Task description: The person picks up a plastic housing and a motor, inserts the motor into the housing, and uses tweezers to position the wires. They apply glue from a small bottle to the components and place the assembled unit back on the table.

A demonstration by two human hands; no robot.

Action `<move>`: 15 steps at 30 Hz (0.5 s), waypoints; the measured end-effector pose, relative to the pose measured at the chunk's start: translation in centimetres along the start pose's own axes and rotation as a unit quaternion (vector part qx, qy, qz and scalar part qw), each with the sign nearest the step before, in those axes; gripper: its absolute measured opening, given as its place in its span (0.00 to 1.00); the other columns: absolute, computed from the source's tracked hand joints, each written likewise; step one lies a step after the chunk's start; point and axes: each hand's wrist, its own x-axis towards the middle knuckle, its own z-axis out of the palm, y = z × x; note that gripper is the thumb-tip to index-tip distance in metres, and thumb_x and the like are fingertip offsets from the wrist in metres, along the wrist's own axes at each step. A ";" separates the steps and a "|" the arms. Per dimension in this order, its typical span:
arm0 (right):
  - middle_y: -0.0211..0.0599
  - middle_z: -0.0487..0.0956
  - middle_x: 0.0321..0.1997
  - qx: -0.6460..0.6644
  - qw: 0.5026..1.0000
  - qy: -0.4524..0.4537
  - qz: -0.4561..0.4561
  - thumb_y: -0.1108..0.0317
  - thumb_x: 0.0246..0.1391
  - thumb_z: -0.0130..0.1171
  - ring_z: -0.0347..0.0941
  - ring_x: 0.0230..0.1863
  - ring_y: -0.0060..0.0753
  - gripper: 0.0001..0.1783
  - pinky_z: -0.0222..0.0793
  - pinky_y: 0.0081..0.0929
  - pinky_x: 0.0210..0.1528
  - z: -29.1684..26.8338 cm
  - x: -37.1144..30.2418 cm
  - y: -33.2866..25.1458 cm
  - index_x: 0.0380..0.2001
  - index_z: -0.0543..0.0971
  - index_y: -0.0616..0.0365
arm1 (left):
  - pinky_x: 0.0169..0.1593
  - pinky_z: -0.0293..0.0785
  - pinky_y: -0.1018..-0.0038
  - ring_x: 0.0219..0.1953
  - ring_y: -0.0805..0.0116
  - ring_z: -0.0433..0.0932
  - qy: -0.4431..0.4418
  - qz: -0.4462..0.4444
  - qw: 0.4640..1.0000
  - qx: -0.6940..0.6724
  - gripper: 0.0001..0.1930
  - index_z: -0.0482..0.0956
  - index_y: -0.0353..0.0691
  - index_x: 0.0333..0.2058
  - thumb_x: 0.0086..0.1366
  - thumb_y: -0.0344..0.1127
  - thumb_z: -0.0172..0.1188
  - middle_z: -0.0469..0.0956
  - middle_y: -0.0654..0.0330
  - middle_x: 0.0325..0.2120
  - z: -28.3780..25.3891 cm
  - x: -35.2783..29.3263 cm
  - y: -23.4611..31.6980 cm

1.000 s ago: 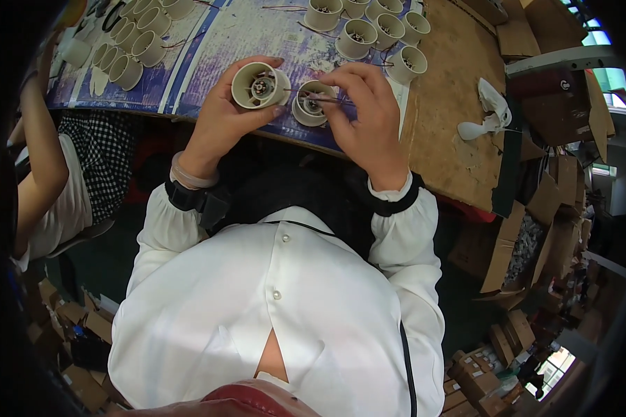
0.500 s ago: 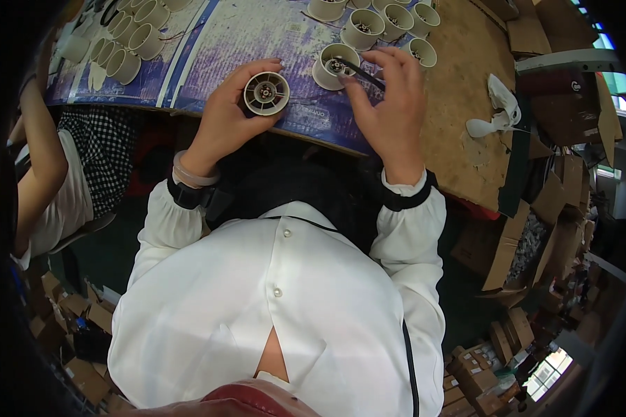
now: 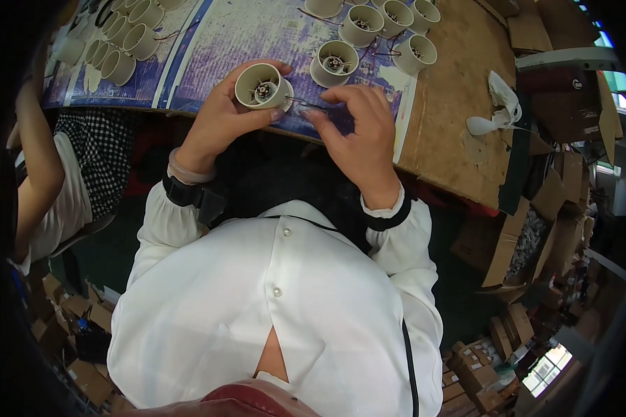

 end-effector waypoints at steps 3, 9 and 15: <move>0.34 0.78 0.33 -0.006 0.999 -0.023 -0.026 0.78 0.46 0.65 0.71 0.36 0.35 0.09 0.66 0.27 0.39 0.3 0.3 0.3 0.33 0.79 0.58 | 0.59 0.68 0.73 0.56 0.68 0.71 -0.006 -0.001 1.000 0.012 0.31 0.70 0.38 0.56 0.52 0.24 0.68 0.72 0.58 0.54 0.0 0.0 -0.1; 0.35 0.78 0.32 -0.035 0.997 -0.036 -0.064 0.80 0.42 0.64 0.71 0.35 0.38 0.10 0.66 0.30 0.38 0.3 0.0 0.9 0.31 0.81 0.57 | 0.58 0.69 0.73 0.54 0.69 0.72 -0.005 0.024 0.998 0.051 0.31 0.70 0.38 0.55 0.51 0.24 0.69 0.73 0.58 0.54 0.5 0.3 -0.1; 0.35 0.78 0.32 -0.075 0.993 -0.062 -0.071 0.82 0.40 0.62 0.71 0.36 0.40 0.13 0.66 0.32 0.38 0.3 -0.3 1.9 0.32 0.81 0.56 | 0.57 0.69 0.74 0.52 0.70 0.73 -0.001 0.045 0.996 0.075 0.31 0.71 0.37 0.55 0.50 0.22 0.69 0.73 0.60 0.52 0.8 0.5 -1.0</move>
